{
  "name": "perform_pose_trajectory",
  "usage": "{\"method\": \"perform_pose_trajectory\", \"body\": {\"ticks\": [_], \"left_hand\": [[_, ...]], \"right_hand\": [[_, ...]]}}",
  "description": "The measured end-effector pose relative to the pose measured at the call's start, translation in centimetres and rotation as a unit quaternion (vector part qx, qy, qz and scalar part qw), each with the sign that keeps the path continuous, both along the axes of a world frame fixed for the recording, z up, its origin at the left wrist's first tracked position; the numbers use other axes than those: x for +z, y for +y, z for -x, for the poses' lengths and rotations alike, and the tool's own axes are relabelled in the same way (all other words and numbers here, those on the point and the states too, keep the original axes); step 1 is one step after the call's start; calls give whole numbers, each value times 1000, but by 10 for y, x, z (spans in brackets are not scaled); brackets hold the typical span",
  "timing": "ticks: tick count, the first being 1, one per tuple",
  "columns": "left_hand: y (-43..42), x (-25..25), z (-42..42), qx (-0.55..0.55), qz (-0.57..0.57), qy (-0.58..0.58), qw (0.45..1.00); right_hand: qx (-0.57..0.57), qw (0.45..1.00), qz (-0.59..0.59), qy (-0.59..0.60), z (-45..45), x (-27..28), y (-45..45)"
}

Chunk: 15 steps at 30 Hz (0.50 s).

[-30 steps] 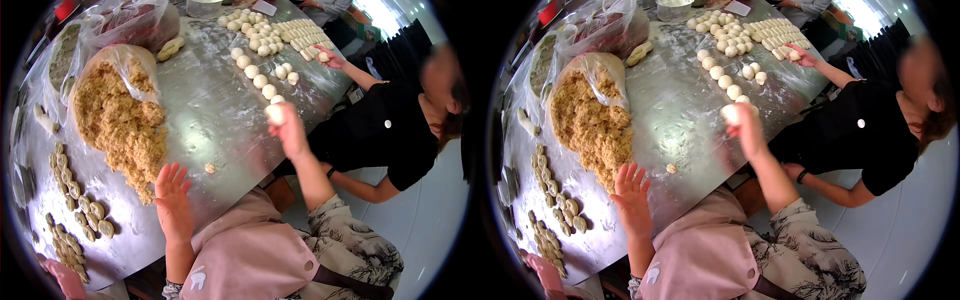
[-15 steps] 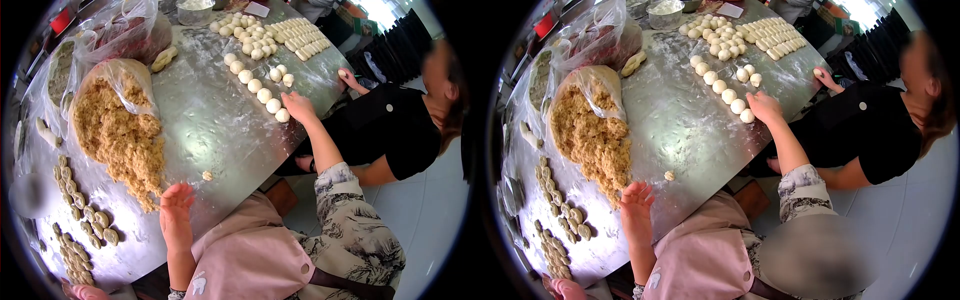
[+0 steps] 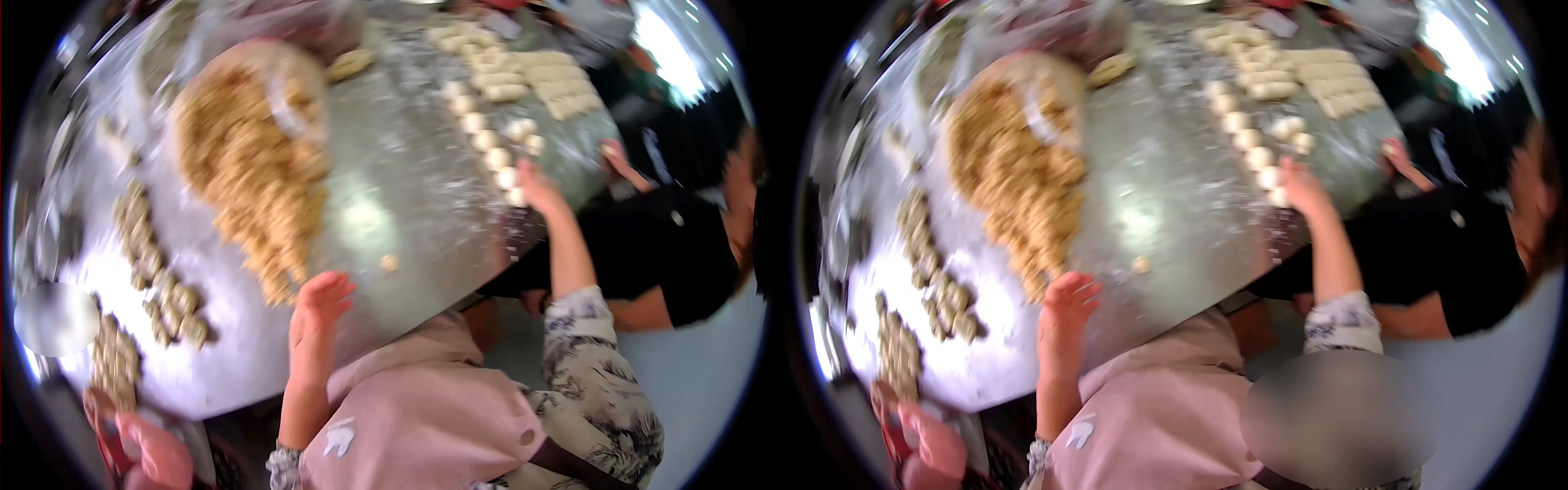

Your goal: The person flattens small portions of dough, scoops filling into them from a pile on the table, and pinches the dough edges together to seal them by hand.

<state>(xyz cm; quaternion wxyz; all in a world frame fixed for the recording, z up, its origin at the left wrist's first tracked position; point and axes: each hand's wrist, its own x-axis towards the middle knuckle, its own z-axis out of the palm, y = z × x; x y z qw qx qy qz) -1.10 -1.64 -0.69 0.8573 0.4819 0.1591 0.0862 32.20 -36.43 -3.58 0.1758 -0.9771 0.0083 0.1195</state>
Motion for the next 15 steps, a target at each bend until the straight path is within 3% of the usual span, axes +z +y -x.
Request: {"method": "perform_pose_trajectory", "body": {"ticks": [1,3,5,6,8,10,12,15], "left_hand": [[5,-2,6,24,-4,8,1000],[17,-1,21,126,-48,40,990],[33,-7,38,253,-102,67,960],[42,-10,46,320,-136,70,935],[66,-31,65,442,-297,114,839],[89,-43,85,510,-385,162,752],[106,-31,96,493,-609,283,554],[120,-35,105,452,-612,384,523]], "right_hand": [[0,999,35,-39,-5,-11,-11],[186,964,97,-161,-6,-12,-25],[16,979,4,-202,-1,-11,-20],[18,973,-11,-228,-6,-17,-26],[21,974,-56,-220,12,-5,9],[53,970,-101,-215,38,8,45],[106,962,-125,-219,77,38,103],[226,931,-216,-187,132,56,178]]}}
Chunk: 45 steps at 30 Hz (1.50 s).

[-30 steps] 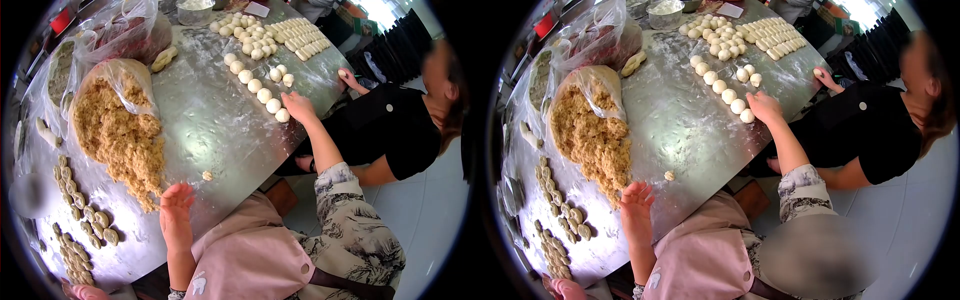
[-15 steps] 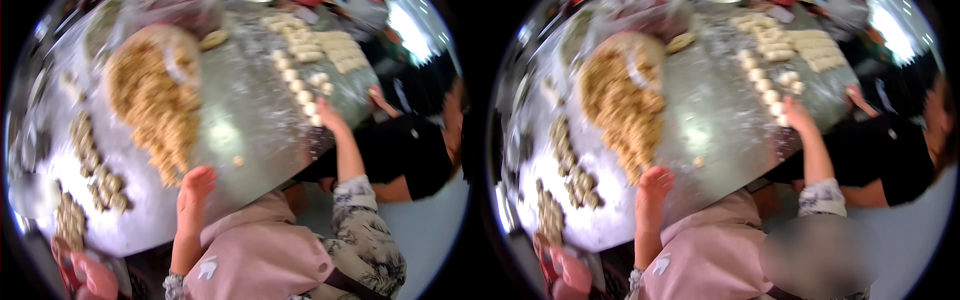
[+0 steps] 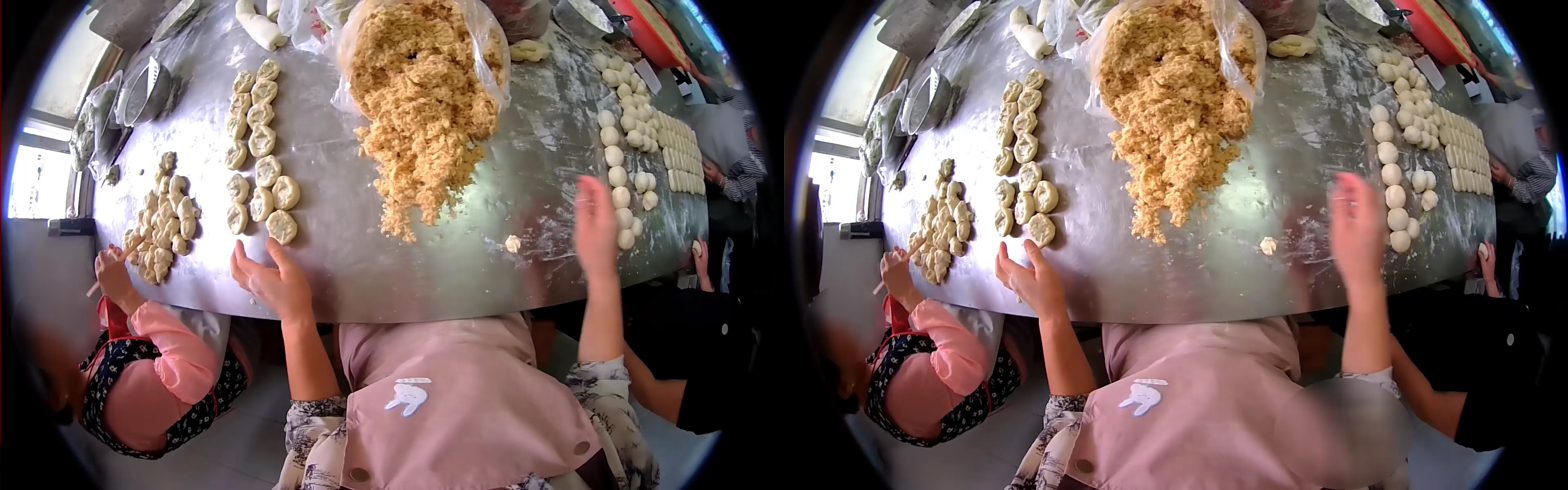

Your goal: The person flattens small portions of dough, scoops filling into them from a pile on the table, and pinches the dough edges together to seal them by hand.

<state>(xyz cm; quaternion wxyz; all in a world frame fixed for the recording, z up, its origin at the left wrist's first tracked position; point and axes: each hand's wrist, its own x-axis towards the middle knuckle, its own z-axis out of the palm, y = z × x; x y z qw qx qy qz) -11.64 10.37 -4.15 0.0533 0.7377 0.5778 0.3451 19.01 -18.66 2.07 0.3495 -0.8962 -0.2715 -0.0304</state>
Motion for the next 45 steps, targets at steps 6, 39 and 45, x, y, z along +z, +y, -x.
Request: {"method": "perform_pose_trajectory", "body": {"ticks": [6,39,45], "left_hand": [[0,1,-15,3,101,2,995],[-66,38,-74,-232,647,-546,479],[-75,43,-83,-231,686,-507,468]], "right_hand": [[301,953,-26,-31,82,-10,96],[211,964,45,157,77,-27,77],[173,980,93,38,102,-34,90]]}}
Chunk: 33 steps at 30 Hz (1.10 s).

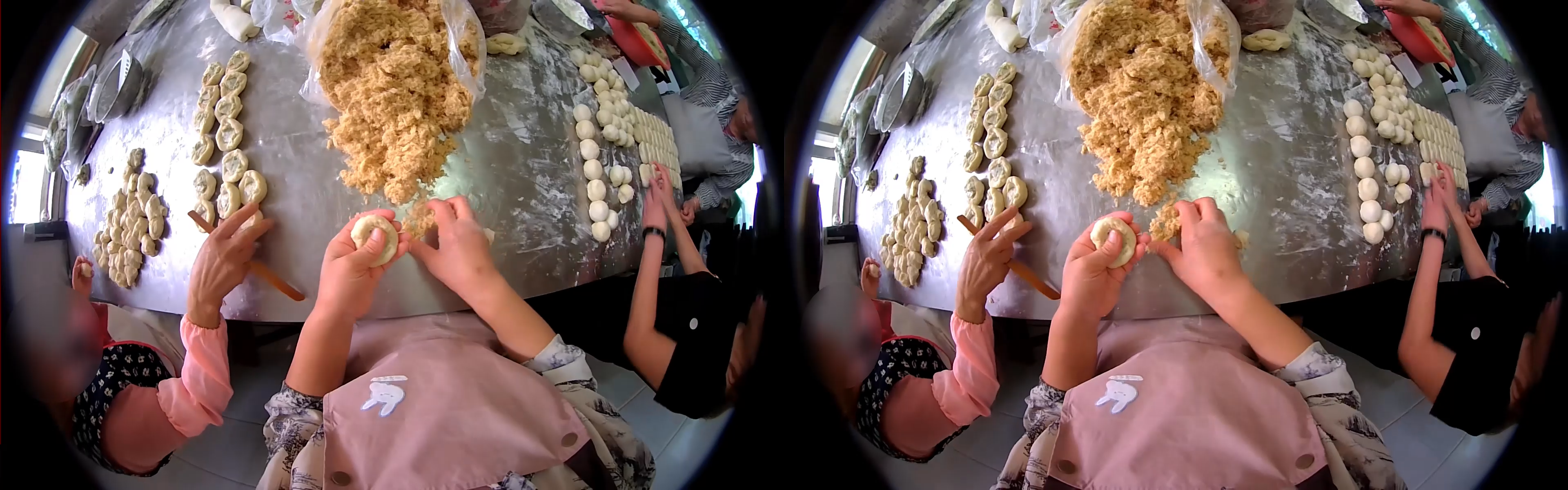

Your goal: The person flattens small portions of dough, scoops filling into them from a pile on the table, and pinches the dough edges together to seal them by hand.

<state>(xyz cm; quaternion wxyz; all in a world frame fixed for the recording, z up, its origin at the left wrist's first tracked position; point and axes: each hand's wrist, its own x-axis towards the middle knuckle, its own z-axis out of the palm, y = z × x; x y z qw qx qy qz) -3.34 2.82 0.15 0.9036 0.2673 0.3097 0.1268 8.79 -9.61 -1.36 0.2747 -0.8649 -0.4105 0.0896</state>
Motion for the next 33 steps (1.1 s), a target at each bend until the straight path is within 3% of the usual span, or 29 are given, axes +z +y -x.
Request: {"method": "perform_pose_trajectory", "body": {"ticks": [6,9,12,19,22,33], "left_hand": [[-1,5,-1,8,-13,-5,1000],[-1,0,0,16,-1,-4,1000],[-4,-11,-3,7,24,-5,1000],[-21,-23,-22,32,49,-69,996],[-29,-17,-28,24,5,-83,996],[-32,-12,-30,11,-6,-72,997]], "right_hand": [[13,994,-103,36,-3,-21,3],[-26,979,-139,144,-8,14,3],[-2,984,-160,83,-20,23,6],[30,961,-191,198,-10,45,14],[60,974,-176,128,-6,35,14],[63,969,-182,155,-7,47,15]]}}
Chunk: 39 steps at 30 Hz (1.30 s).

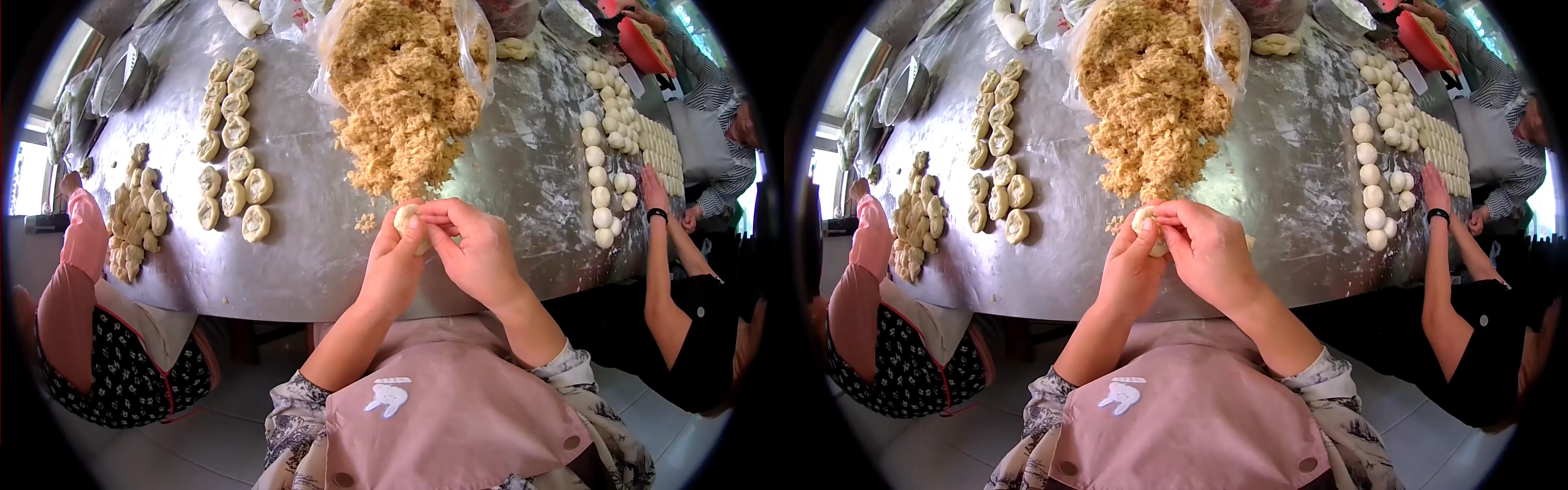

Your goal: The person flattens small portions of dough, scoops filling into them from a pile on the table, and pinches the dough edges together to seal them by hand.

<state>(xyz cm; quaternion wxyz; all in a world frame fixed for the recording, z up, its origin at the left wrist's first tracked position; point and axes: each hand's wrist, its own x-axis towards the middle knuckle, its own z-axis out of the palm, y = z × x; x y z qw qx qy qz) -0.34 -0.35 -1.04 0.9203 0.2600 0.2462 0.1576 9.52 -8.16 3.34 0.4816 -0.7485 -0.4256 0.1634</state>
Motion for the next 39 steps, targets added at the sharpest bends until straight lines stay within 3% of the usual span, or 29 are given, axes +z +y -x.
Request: {"method": "perform_pose_trajectory", "body": {"ticks": [5,8,11,15,19,23,27,30,33,36,39], "left_hand": [[4,5,3,3,32,9,999],[10,6,8,-9,32,-8,999],[13,14,9,-25,58,-24,998],[12,13,7,-59,98,-58,992],[12,17,9,-93,114,-53,988],[8,25,7,-78,99,-32,992],[5,7,8,-88,80,-53,991],[-2,9,5,-82,50,18,995],[-4,13,4,-85,112,-19,990],[-3,36,-1,-46,273,-115,954],[-8,11,0,-38,171,-89,981]], "right_hand": [[6,996,20,85,1,-2,-1],[30,979,-19,202,-2,-2,-8],[-10,981,-39,192,-9,1,-21],[64,996,-34,-54,-20,1,-24],[108,973,-26,-201,-11,-18,-14],[85,961,-33,-262,-5,-23,-6],[45,964,-61,-254,2,-27,-1],[20,972,-92,-217,4,-29,0],[9,977,-127,-168,1,-34,0],[1,979,-137,-154,-2,-32,-1],[-18,973,-121,-195,2,-24,0]]}}
